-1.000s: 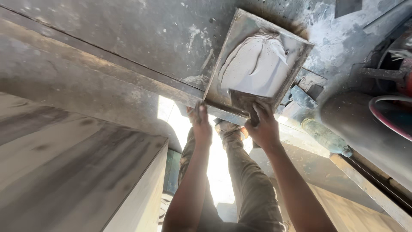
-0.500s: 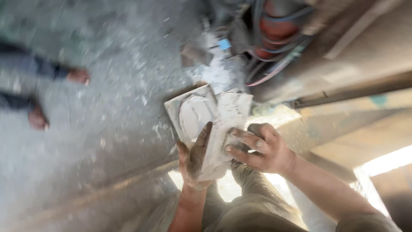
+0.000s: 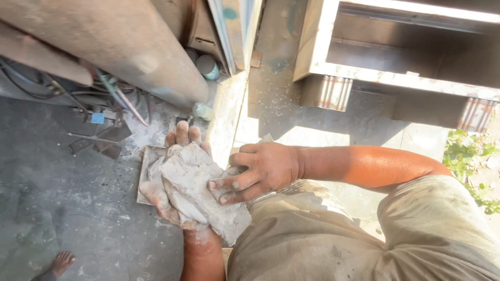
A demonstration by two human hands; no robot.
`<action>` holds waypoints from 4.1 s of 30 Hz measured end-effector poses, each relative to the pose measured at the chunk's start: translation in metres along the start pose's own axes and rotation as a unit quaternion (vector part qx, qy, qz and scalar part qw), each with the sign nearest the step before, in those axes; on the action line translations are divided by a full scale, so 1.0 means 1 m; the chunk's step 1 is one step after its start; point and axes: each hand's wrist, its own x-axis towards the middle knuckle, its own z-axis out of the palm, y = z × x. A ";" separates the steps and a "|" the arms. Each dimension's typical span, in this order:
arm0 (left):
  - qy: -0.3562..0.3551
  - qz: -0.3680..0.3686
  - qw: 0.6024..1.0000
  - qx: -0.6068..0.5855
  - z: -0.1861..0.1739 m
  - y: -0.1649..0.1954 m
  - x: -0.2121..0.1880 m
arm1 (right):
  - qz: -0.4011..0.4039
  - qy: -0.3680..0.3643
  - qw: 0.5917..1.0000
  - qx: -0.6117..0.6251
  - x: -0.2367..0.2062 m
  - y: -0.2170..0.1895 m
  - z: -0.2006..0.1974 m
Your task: The person scoops a gray compound from a tray and applies it to the edges and corners of a metal frame using a trowel. They smooth the compound along the seams and wipe excess material from the trowel onto the frame.
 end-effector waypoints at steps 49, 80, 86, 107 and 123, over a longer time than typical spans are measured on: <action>0.449 -0.010 0.892 -0.059 -0.227 -0.642 0.037 | 0.340 -0.363 0.867 0.029 -0.555 0.313 0.072; 0.465 -0.089 0.877 -0.077 -0.196 -0.713 -0.008 | 0.288 -0.351 0.883 -0.120 -0.595 0.373 0.086; 0.453 -0.112 0.878 -0.100 -0.182 -0.721 -0.005 | 0.276 -0.364 0.885 -0.089 -0.621 0.394 0.063; 0.429 -0.128 0.889 -0.091 -0.148 -0.685 0.084 | 0.298 -0.340 0.884 -0.118 -0.661 0.483 0.004; 0.190 -0.378 0.903 -0.069 -0.158 -0.534 0.239 | 0.780 -0.203 0.589 -0.060 -0.576 0.531 0.025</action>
